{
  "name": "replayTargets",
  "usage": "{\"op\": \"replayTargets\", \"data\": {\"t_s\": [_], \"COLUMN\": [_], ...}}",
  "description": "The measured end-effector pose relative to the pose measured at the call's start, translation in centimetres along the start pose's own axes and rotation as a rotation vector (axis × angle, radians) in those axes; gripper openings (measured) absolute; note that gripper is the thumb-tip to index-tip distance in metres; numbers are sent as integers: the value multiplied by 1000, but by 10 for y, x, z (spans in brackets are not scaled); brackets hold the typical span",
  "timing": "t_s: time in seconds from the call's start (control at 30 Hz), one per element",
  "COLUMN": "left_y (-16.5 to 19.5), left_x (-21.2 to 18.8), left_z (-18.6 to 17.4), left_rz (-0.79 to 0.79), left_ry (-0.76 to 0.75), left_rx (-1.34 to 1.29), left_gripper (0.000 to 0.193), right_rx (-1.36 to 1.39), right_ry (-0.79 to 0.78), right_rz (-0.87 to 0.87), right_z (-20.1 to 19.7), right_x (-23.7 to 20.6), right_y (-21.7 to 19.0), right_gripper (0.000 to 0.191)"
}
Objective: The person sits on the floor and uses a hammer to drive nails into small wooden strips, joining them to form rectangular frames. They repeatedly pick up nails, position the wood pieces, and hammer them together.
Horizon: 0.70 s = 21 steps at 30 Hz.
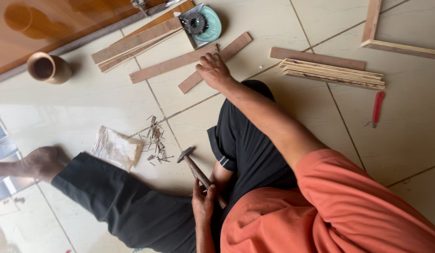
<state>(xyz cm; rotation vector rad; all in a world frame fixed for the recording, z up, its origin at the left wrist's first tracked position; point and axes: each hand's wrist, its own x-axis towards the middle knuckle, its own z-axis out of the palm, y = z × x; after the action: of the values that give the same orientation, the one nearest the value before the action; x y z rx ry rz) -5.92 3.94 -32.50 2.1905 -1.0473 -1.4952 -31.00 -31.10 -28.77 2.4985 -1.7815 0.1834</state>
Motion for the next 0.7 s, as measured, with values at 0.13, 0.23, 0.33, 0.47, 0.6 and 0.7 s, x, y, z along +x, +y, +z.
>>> {"op": "replayTargets", "data": {"t_s": [0.13,0.23,0.33,0.47,0.6,0.7], "left_y": [-2,-5,-9,-13,-14,-12], "left_x": [2,5,6,6,6,6], "left_z": [1,4,4,3,3,2], "left_rz": [3,54,93,54,73,62], "left_ry": [0,-17,10,1,22,2], "left_rx": [28,-55,-41,4,53,2], "left_gripper": [81,81,79,83,83,84], "right_rx": [417,409,429,378,228,89], "right_ry": [-94,-146,-349,-386,-366,-175], "right_rz": [151,186,226,182,26,-103], "right_z": [14,25,30,29,35,41], "right_x": [-25,-32,-29,-29,-29,-21], "right_y": [18,28,20,13,3,-1], "right_gripper": [30,35,34,34,34,30]}}
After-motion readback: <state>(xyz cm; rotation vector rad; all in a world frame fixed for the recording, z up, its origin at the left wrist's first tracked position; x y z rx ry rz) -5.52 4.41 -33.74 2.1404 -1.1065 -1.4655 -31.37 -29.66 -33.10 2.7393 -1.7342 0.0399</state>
